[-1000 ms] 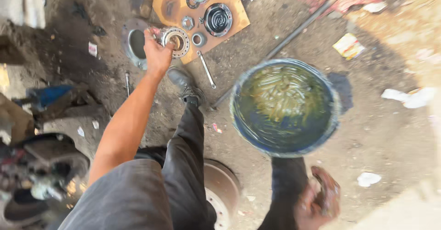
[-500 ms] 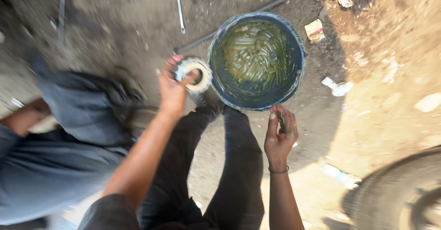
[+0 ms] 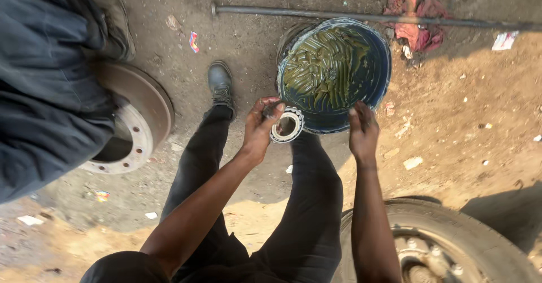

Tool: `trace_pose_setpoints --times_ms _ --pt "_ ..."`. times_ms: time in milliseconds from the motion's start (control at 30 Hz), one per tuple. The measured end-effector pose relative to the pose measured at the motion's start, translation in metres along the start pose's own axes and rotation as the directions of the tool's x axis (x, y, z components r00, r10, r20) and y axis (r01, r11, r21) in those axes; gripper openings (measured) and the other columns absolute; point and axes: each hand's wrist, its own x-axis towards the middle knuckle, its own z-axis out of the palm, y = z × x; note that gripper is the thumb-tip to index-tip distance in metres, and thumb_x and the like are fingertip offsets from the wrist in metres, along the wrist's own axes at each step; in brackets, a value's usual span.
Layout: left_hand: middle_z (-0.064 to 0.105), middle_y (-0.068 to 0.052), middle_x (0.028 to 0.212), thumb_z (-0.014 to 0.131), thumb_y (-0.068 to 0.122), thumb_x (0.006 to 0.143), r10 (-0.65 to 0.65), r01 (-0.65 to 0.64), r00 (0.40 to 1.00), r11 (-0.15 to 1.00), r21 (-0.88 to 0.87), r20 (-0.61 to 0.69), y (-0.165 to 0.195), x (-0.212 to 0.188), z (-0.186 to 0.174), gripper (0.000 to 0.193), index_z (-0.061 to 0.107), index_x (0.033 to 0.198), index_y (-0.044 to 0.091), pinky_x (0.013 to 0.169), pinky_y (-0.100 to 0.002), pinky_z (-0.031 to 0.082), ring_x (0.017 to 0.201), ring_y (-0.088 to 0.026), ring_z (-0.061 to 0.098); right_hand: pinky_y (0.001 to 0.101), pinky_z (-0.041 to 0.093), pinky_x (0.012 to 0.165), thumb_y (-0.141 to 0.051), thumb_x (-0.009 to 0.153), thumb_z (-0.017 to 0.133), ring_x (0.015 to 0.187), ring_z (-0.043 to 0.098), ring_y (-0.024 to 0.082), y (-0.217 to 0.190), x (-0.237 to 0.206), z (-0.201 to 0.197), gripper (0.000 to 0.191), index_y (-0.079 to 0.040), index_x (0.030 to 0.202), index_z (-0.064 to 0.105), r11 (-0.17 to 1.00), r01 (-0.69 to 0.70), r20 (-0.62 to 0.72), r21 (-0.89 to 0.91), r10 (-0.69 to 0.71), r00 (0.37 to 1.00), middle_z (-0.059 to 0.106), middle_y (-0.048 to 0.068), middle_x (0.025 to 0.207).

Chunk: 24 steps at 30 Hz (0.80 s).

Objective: The person scoops grease from a bucket and applies it by hand to a wheel bearing and a brake drum. The person repeatedly packs grease into the bearing and spreads it inside the drum, then places the greased parts on a nearby board.

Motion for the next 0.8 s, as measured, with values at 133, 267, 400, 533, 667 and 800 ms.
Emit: trace_pose_setpoints --times_ms 133,267,400,533,667,800 --pt "0.065 0.000 0.111 0.071 0.026 0.100 0.105 -0.106 0.993 0.994 -0.026 -0.059 -0.014 0.030 0.009 0.026 0.067 0.115 0.006 0.098 -0.027 0.045 0.107 -0.009 0.058 0.0371 0.046 0.107 -0.028 0.103 0.064 0.128 0.059 0.029 0.043 0.099 0.044 0.045 -0.001 0.138 0.056 0.972 -0.092 0.280 -0.216 0.152 0.948 0.061 0.021 0.138" --pt "0.063 -0.001 0.105 0.069 0.028 0.102 0.074 -0.096 0.988 0.982 -0.164 -0.132 -0.032 0.067 0.014 0.027 0.068 0.113 0.003 0.084 -0.031 0.052 0.098 -0.012 0.060 0.0445 0.051 0.104 -0.029 0.103 0.058 0.126 0.060 0.034 0.076 0.189 0.097 0.030 -0.013 0.125 0.070 0.129 0.868 0.877 -0.480 0.090 0.472 0.066 0.021 0.127" --pt "0.067 -0.009 0.099 0.066 0.032 0.104 0.010 -0.043 0.994 0.949 -0.313 -0.108 -0.078 0.078 0.009 0.029 0.068 0.112 0.004 0.072 -0.033 0.058 0.087 -0.019 0.067 0.0464 0.050 0.103 -0.038 0.096 0.061 0.117 0.062 0.038 0.110 0.234 0.153 0.048 0.003 0.121 0.062 0.604 0.338 0.579 -0.722 0.261 0.772 0.064 0.027 0.124" --pt "0.067 -0.008 0.111 0.068 0.027 0.100 -0.022 -0.021 0.995 0.913 -0.406 -0.100 -0.135 0.086 0.010 0.025 0.065 0.113 0.007 0.082 -0.035 0.059 0.102 -0.018 0.068 0.0475 0.054 0.094 -0.043 0.097 0.057 0.106 0.067 0.040 0.162 0.229 0.196 0.052 0.005 0.111 0.069 0.411 0.598 0.666 -0.688 0.030 0.745 0.069 0.026 0.113" --pt "0.067 -0.010 0.116 0.069 0.025 0.104 -0.040 0.044 0.999 0.871 -0.489 0.020 -0.160 0.088 0.018 0.024 0.062 0.117 0.006 0.082 -0.032 0.057 0.104 -0.018 0.066 0.0466 0.055 0.087 -0.046 0.097 0.055 0.095 0.070 0.039 0.187 0.208 0.211 0.054 0.006 0.103 0.071 0.316 0.691 0.749 -0.650 0.116 0.652 0.071 0.027 0.103" --pt "0.057 -0.019 0.123 0.059 0.020 0.111 0.590 -0.537 0.804 0.662 0.523 0.079 -0.159 0.096 0.031 0.028 0.058 0.126 -0.004 0.093 -0.039 0.052 0.113 -0.027 0.058 0.0437 0.052 0.085 -0.051 0.103 0.051 0.093 0.066 0.035 0.180 0.188 0.205 0.055 0.001 0.103 0.070 0.644 0.374 0.681 -0.668 0.326 0.656 0.068 0.024 0.102"
